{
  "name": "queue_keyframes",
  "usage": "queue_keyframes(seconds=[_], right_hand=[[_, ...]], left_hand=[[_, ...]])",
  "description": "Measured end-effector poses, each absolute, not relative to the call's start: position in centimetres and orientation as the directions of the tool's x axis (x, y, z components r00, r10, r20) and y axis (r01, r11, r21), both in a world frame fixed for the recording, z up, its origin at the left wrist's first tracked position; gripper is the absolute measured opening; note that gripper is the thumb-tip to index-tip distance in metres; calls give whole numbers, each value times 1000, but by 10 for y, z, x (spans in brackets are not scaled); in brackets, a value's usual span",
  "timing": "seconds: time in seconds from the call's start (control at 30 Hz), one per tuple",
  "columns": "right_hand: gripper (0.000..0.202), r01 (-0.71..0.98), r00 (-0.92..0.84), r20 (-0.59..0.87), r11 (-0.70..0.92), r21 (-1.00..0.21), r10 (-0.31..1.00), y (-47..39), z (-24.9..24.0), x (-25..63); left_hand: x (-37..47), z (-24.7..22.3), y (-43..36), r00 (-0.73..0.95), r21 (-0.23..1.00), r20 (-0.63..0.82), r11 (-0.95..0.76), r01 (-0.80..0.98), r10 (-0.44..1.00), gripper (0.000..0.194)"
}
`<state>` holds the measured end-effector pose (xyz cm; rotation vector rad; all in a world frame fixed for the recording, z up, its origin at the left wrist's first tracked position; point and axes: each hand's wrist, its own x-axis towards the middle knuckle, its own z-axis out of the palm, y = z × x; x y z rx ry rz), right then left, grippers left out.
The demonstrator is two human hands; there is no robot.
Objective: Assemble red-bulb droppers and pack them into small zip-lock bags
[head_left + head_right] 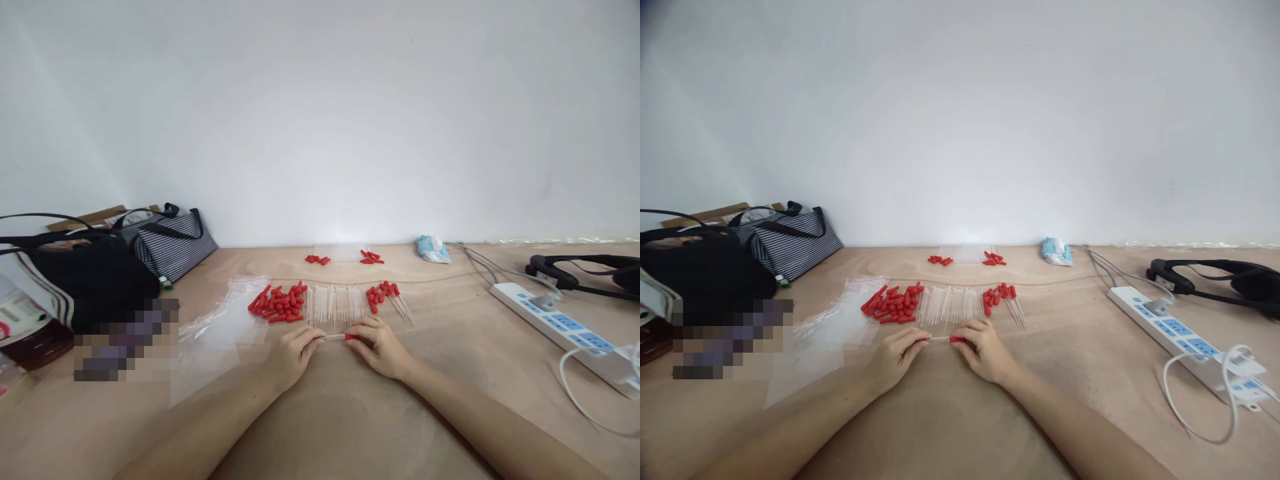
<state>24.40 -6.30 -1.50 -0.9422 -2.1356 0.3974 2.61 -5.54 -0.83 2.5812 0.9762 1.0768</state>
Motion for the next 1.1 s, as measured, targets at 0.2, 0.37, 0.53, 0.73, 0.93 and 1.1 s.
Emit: queue_keyframes(seconds=[0.2,0.37,0.53,0.73,0.93,1.1], right_hand=[[13,389,-443,484,648,-654,755,-67,-13,241],[10,366,-416,459,606,-706,785,-66,-15,241],[10,340,-433,405,562,-754,805,-65,-16,241],[12,316,-431,384,535,-784,817,-64,-17,242],[16,332,-435,393,550,-766,810,-64,-18,244],[19,376,-420,469,619,-690,777,-65,-20,245]], left_hand=[[26,-12,-54,555,378,566,-790,482,610,19],[27,-11,-55,559,389,558,-788,477,613,22],[27,-10,-56,555,409,563,-791,455,612,22],[26,-13,-53,577,345,584,-819,459,570,22],[23,-16,-51,623,204,608,-855,476,492,24],[25,-17,-53,654,147,572,-846,512,495,25]])
